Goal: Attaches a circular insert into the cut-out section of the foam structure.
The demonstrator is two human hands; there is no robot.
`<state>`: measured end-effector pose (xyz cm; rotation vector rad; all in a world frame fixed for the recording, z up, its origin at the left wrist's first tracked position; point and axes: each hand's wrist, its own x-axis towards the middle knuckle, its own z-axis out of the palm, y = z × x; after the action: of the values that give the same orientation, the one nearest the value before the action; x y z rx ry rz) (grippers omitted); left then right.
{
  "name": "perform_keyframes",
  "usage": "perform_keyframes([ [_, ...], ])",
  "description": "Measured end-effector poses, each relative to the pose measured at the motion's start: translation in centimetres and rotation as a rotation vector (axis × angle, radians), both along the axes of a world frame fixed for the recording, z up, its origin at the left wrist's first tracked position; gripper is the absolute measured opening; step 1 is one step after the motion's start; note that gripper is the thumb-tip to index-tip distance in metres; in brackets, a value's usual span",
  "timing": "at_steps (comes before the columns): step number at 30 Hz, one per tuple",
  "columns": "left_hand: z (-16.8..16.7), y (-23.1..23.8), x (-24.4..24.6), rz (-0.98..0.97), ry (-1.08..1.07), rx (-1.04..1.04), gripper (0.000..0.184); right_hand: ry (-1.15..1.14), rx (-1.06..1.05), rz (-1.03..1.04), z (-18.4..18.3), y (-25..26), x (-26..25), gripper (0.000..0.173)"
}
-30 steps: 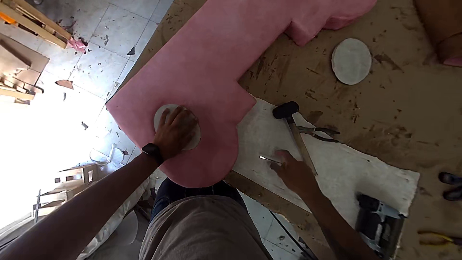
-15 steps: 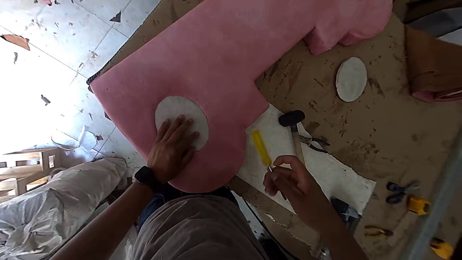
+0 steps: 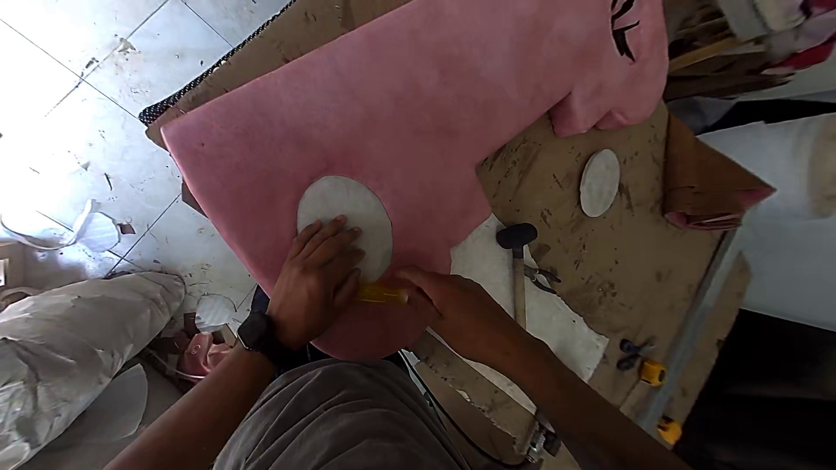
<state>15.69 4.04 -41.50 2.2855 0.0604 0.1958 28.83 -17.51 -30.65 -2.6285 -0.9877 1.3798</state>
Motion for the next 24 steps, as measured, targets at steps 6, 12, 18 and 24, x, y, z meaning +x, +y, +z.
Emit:
perform_keyframes([
  [6, 1.1, 5.7, -1.5, 0.170, -0.026, -0.078, 0.025, -0.046, 0.054, -0.410, -0.5, -5.4, -1.3, 0.040],
  [12, 1.6, 19.0, 2.4, 0.371, 0.091, 0.115, 0.047, -0.521, 0.177, -1.052, -8.6, -18.1, -7.1, 0.038],
  [18, 1.7, 21.5, 7.2, 0.291, 0.427, 0.147, 0.058, -0.560, 0.342, -1.342, -8.7, -13.0, -14.6, 0.044],
  [24, 3.3, 19.8, 8.6, 0.351, 0.487, 0.158, 0.049, -0.142, 0.579, -1.902, -11.3, -2.6, -20.3, 0.055],
])
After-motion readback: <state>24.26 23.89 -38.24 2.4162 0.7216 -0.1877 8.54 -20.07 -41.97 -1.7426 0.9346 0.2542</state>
